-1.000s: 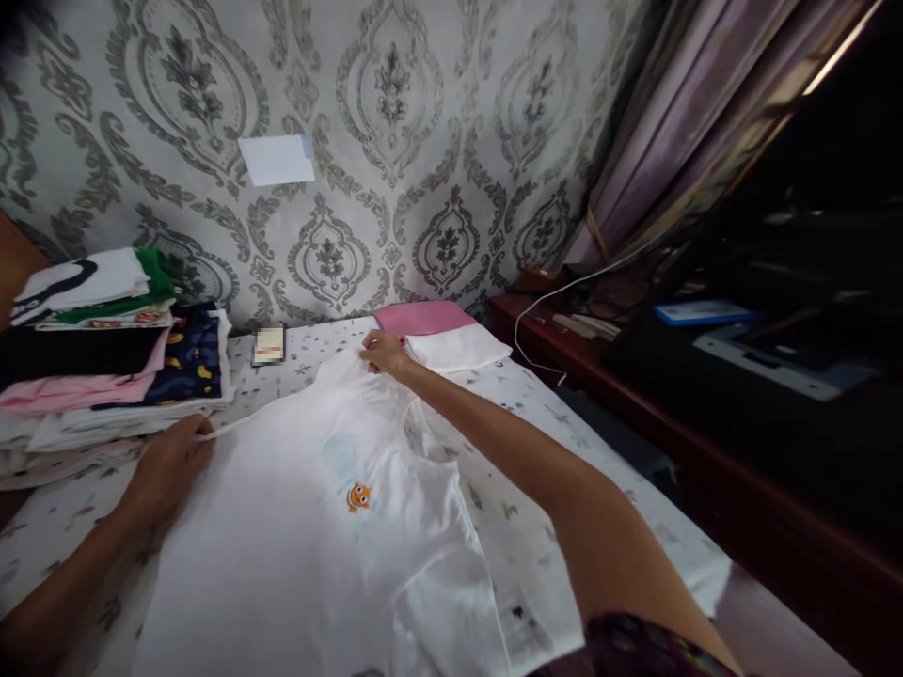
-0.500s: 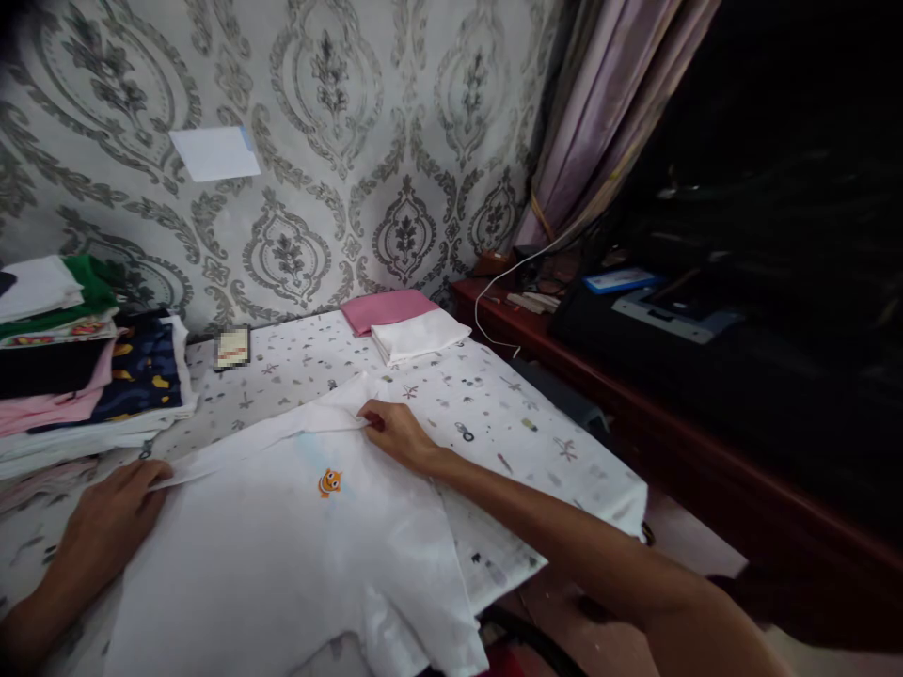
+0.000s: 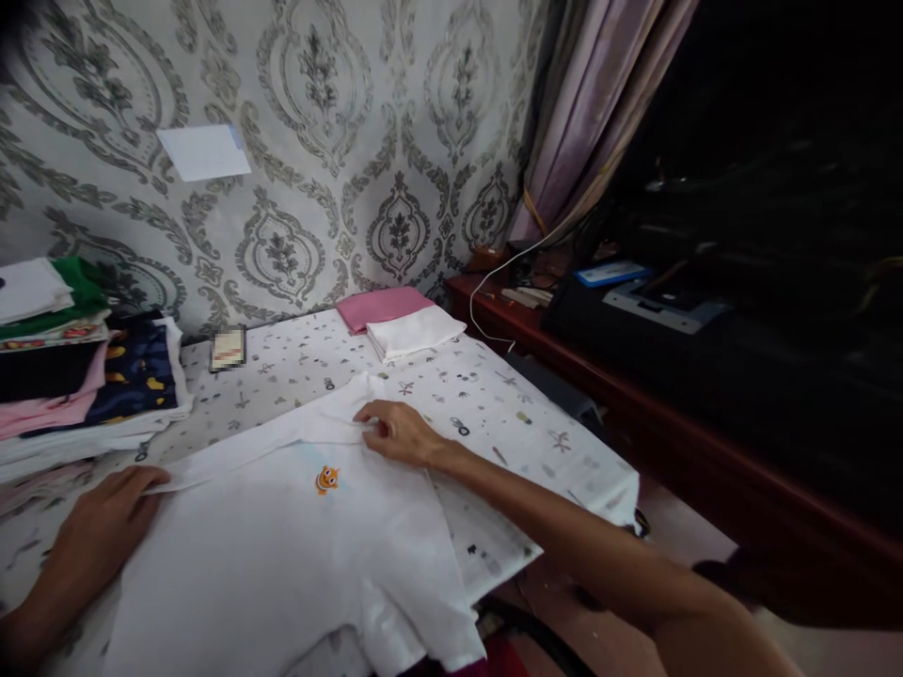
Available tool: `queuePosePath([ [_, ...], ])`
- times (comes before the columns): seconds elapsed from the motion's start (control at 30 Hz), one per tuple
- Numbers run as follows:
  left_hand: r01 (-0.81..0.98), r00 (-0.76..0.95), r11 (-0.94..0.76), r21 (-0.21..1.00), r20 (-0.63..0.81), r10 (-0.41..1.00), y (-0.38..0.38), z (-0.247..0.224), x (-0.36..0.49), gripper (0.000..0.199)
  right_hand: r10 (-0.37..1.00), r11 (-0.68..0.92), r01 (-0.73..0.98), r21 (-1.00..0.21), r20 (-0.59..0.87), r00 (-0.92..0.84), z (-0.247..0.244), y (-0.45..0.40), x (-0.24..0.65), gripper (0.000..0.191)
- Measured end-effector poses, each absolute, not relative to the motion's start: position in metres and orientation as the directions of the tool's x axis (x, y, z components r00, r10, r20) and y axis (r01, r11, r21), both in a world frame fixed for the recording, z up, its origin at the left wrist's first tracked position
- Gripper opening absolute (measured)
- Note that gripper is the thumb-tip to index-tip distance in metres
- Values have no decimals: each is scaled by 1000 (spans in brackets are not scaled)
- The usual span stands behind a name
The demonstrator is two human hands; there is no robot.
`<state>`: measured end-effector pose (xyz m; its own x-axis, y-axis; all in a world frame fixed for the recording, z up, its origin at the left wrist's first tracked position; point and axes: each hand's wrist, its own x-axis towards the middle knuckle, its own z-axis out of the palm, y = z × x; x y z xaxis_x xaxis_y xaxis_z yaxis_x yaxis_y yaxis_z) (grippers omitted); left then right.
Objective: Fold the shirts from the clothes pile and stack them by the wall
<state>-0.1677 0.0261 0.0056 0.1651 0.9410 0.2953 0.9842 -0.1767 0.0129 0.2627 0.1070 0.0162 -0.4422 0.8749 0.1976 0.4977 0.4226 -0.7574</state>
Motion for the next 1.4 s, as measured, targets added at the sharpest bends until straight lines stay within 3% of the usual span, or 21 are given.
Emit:
queuePosePath([
  [0.13,984,165,-177,15,296,941,27,4,-169,29,878,462,521,-717,289,-382,20,135,256,24],
  [0.23,984,159,-177,36,293,943,25,7,-167,30,850,527,646,-552,320,-419,18,159,248,22],
  [0.33,985,144,-165,49,288,947,22,8,-166,34,872,488,761,-428,281,-401,10,175,246,17],
  [0.67,978,100,-140,155,240,966,19,8,-172,33,965,248,834,-493,200,-168,3,202,244,22],
  [0.83,964,11,-52,260,157,987,24,23,-173,32,985,172,838,-518,115,-131,1,219,238,7],
  [0.9,961,-36,-3,278,134,990,32,26,-173,33,986,163,832,-530,108,-124,-2,221,239,11],
  [1.03,976,-29,9,216,91,995,46,25,-170,35,984,175,816,-552,134,-120,-7,221,242,13],
  [1.23,999,10,-4,-53,101,995,61,36,-141,39,976,204,798,-567,185,-118,-12,221,243,12],
  [1.3,996,79,-83,26,131,988,77,40,-117,40,973,215,792,-571,193,-125,-13,222,244,12],
  [1.4,906,254,-295,302,168,952,113,37,-66,33,971,229,781,-581,198,-136,-13,222,245,11],
])
